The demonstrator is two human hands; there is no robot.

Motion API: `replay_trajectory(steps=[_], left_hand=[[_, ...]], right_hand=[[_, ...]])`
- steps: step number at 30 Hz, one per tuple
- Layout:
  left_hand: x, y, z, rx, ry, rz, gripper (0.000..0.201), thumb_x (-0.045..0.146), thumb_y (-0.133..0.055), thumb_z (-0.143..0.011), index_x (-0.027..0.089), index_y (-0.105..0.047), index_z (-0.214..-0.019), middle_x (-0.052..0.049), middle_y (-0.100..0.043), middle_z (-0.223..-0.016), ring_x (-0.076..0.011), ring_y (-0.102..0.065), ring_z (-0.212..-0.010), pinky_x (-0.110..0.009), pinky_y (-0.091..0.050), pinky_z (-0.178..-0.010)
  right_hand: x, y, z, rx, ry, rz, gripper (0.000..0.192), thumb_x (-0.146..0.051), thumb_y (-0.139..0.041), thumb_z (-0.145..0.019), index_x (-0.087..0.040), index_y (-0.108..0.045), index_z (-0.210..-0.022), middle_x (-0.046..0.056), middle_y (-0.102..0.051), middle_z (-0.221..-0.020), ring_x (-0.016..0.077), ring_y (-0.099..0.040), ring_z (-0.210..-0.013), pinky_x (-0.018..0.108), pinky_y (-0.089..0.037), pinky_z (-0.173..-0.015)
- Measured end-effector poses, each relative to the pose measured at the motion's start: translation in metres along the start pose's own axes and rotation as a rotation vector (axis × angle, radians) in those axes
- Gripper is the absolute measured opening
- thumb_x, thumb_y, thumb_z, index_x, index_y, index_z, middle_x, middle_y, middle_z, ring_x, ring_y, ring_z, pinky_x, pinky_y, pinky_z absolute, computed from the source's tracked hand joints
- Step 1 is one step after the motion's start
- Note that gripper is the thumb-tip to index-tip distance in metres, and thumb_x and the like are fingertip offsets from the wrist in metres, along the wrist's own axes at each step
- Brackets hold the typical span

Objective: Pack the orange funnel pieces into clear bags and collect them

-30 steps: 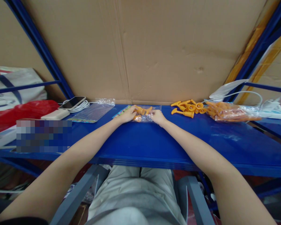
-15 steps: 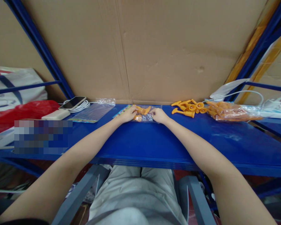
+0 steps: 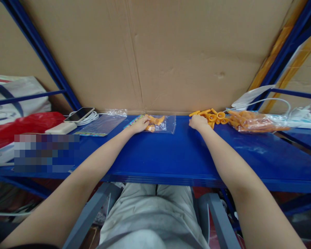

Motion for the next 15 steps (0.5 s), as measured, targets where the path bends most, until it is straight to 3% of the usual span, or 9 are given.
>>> replay_trajectory(steps=[5, 12, 15], left_hand=[[-0.019, 0.004, 0.001, 0.020, 0.034, 0.013, 0.031, 0.018, -0.043, -0.091, 0.019, -0.070, -0.105, -0.006, -0.070, -0.120, -0.0217, -0.060, -0.120, -0.037, -0.041, -0.113], [-0.022, 0.008, 0.005, 0.034, 0.034, -0.041, 0.036, 0.017, -0.040, -0.092, 0.018, -0.071, -0.110, -0.006, -0.069, -0.126, -0.0207, -0.059, -0.124, -0.036, -0.039, -0.115], [-0.019, 0.009, 0.008, 0.040, 0.033, -0.080, 0.038, 0.020, -0.038, -0.094, 0.018, -0.071, -0.111, -0.007, -0.069, -0.128, -0.0208, -0.058, -0.126, -0.037, -0.037, -0.117]], right_hand=[[-0.028, 0.007, 0.009, -0.032, 0.089, -0.017, 0.054, -0.035, -0.032, -0.103, -0.001, -0.071, -0.120, 0.028, -0.068, -0.121, 0.0331, -0.063, -0.121, 0.039, -0.048, -0.097], [-0.054, 0.009, 0.016, -0.037, 0.274, -0.121, 0.029, -0.029, -0.055, -0.093, -0.015, -0.078, -0.103, 0.010, -0.078, -0.099, 0.0236, -0.072, -0.096, 0.027, -0.051, -0.085], [-0.050, 0.009, 0.016, -0.029, 0.264, -0.059, 0.030, -0.025, -0.059, -0.090, -0.011, -0.074, -0.112, 0.014, -0.075, -0.110, 0.0259, -0.070, -0.104, 0.030, -0.052, -0.088]])
Point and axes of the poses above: each hand's wrist, its own z-axis away from the middle knuckle, its own y-axis out of the back of the hand, x = y × z, the point moved 6 cm from there along -z, towards the middle knuckle
